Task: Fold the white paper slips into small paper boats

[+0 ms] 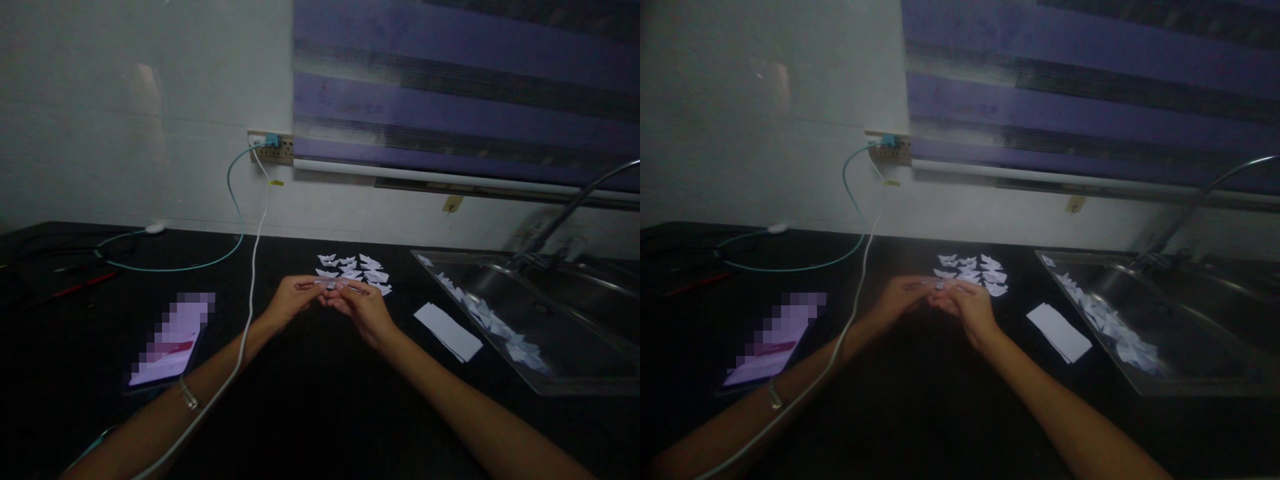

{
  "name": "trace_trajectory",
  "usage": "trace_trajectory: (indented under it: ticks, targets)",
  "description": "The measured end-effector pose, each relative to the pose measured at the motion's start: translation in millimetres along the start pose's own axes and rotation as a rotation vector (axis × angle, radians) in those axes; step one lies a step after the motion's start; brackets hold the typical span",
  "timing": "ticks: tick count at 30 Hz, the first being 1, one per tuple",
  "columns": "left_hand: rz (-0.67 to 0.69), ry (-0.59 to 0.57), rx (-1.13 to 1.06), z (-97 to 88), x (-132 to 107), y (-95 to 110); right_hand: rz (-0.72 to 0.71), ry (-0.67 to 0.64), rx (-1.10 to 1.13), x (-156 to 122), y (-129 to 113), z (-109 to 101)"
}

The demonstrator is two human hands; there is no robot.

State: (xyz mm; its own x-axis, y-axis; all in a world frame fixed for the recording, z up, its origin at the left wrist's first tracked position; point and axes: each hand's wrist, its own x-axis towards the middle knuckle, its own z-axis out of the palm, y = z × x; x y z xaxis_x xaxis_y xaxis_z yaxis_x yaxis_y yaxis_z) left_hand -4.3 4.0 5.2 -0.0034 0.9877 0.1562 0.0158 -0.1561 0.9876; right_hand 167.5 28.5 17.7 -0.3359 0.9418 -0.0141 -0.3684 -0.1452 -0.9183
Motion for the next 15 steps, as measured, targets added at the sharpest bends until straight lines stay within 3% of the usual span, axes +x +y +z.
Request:
trace_trajectory:
  ticks: [7,15]
  targets:
    - [0.023,0.073,-0.112,4.7,-3,5,-0.053,-0.098,0.063,3,1,-5]
    - [0.09,0.104,-0.127,3.2,-3,11,-0.106,-0.13,-0.048,4,-4,-6]
